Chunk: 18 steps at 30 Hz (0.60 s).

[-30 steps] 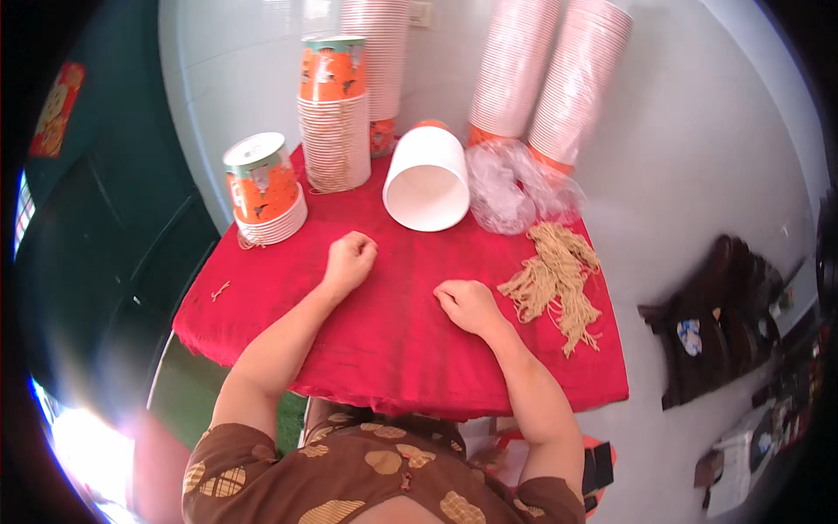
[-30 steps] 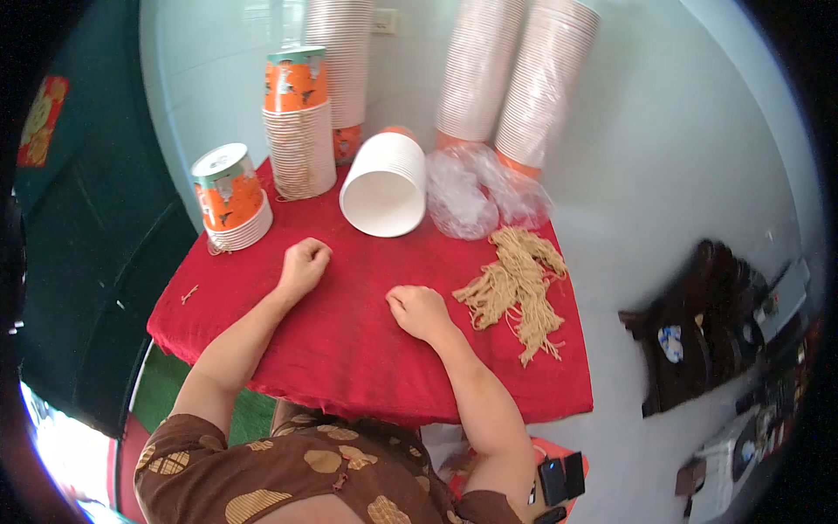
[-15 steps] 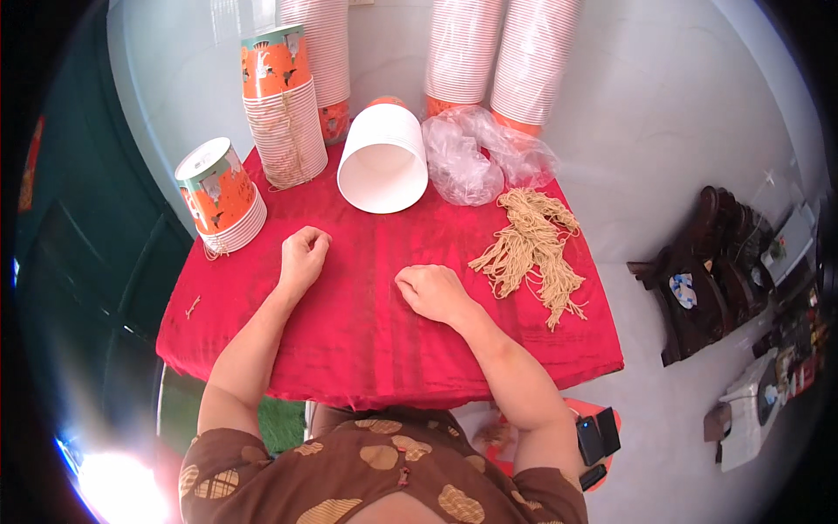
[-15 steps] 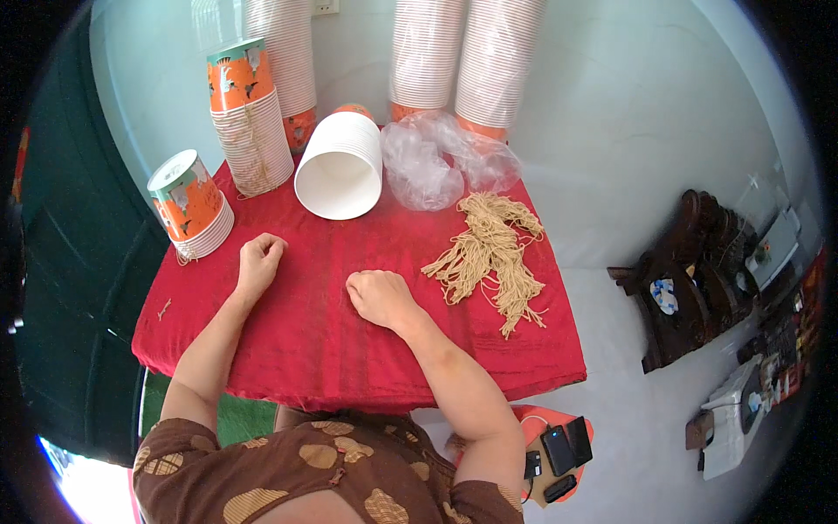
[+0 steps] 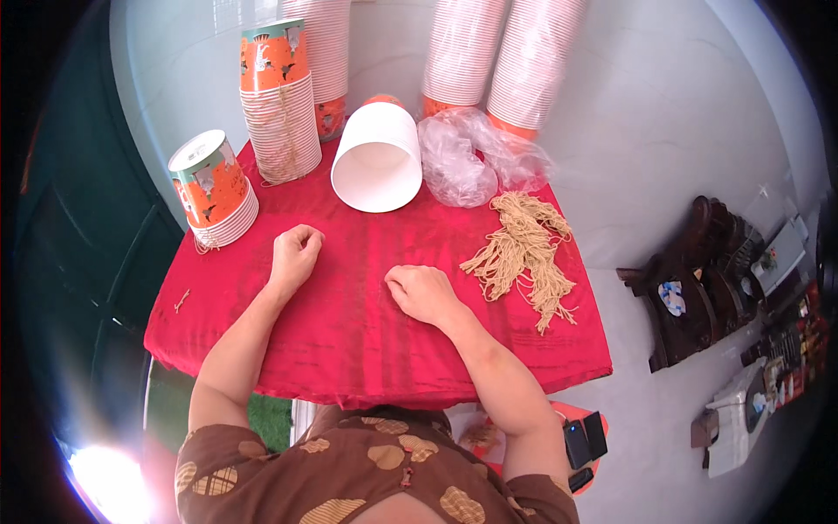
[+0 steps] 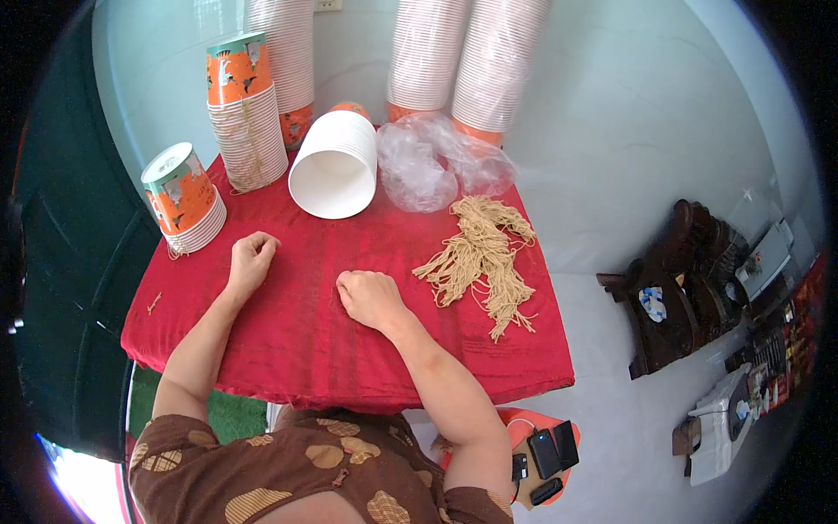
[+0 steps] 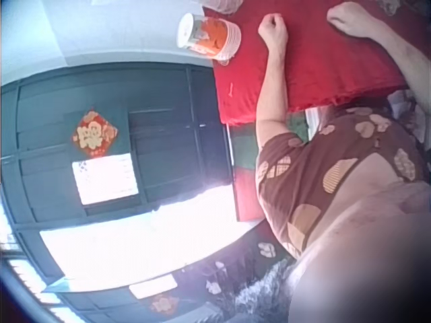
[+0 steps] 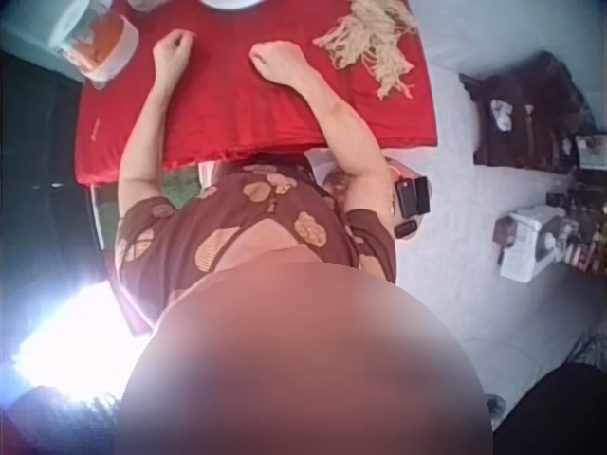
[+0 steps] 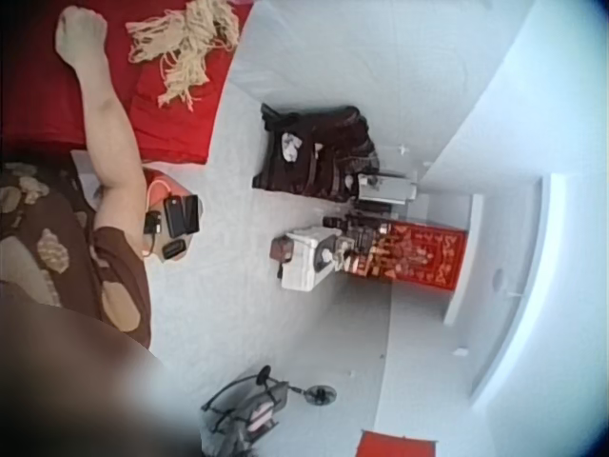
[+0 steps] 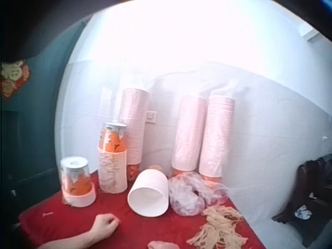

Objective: Attaching strings to paper tubs in a manufacturing setting.

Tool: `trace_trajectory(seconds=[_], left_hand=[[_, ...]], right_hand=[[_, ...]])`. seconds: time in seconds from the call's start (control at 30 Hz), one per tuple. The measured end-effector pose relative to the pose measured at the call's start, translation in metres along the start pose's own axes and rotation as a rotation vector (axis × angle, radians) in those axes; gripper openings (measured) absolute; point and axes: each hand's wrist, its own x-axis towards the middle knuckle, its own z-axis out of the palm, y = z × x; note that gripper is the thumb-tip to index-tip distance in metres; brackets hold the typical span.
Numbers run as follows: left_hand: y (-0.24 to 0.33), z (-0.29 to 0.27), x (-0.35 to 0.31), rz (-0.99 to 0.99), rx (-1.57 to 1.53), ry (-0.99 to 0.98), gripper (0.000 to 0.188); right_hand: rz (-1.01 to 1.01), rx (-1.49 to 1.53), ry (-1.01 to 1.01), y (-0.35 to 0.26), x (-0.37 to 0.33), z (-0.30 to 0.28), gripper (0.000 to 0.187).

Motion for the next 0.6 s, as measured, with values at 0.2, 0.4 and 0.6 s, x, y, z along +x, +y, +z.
trace_trajectory(seconds=[0.2, 0.4, 0.6], left_hand=[[0.0, 0.005, -0.005, 0.05, -0.043, -0.01, 0.018], [0.001, 0.007, -0.01, -0.006, -0.059, -0.024, 0.017], [-0.001, 0.013, -0.009, -0.016, -0.045, -0.055, 0.016]], right_hand=[[0.026, -0.021, -0.016, -0.001, -0.002, 0.001, 0.016], [0.029, -0.003, -0.005, -0.002, -0.004, 0.004, 0.016], [0.027, 0.004, 0.063, 0.002, -0.005, 0.006, 0.015]])
